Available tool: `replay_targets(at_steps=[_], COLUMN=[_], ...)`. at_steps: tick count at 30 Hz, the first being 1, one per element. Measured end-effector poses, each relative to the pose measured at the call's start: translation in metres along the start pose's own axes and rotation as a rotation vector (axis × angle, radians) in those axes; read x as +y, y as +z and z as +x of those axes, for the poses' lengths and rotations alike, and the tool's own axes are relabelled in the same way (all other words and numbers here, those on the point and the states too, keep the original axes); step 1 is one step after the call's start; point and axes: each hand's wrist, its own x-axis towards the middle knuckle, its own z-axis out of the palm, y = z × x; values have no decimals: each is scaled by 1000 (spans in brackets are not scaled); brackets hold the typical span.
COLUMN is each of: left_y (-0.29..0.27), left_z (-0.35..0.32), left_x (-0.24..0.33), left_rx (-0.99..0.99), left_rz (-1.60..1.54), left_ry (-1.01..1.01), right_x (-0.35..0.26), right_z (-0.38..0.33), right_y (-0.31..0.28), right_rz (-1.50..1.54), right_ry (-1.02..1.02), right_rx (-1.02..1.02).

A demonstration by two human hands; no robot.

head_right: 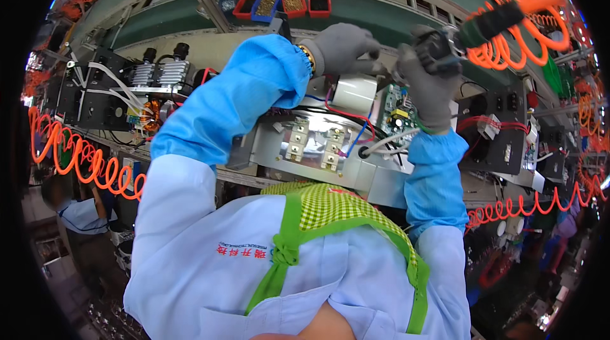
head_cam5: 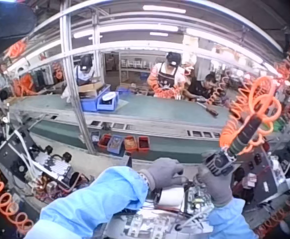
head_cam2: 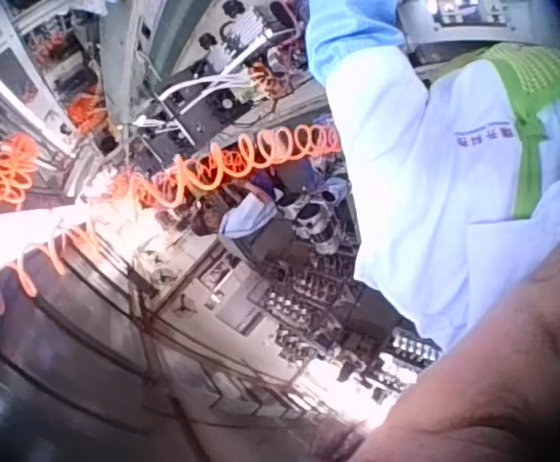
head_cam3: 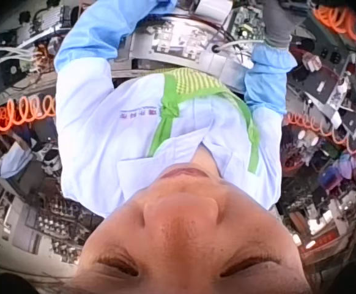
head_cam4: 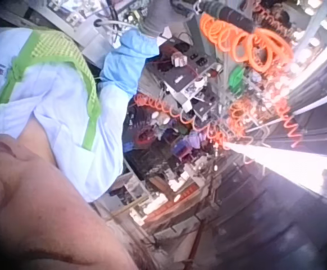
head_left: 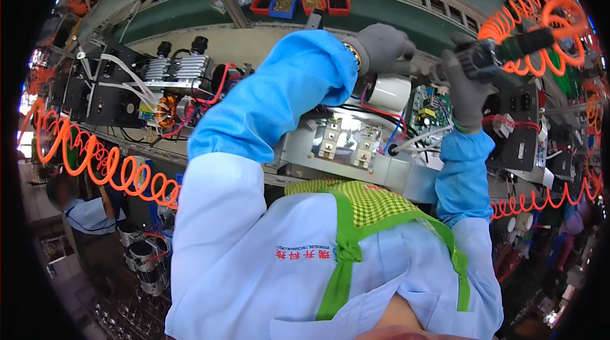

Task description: Assembling electrical components into a metal chassis using an electric screwdriver.

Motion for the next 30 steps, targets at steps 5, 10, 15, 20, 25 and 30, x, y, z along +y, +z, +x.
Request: replay_targets(at_steps=[5,10,15,20,25,30], left_y=[-31,-36,-68,-62,-63,-59], left_z=[-19,-48,-53,-66,-64,-65], left_x=[-56,-18,39,25,27,24], left_rx=[588,580,516,408,349,362], left_rz=[-154,-193,-1867,-1855,-1982,-2099], left_ry=[-343,-67,-614,-548,-535,-492], right_x=[-76,-95,-84,-89,-84,-78], right_z=[15,26,27,28,29,35], right_y=[-29,-52,-32,-15,-17,-12], right_rz=[-33,327,579,541,538,423], right_ry=[-218,-479,-645,-538,-535,-529], right_rx=[134,245,300,291,181,293])
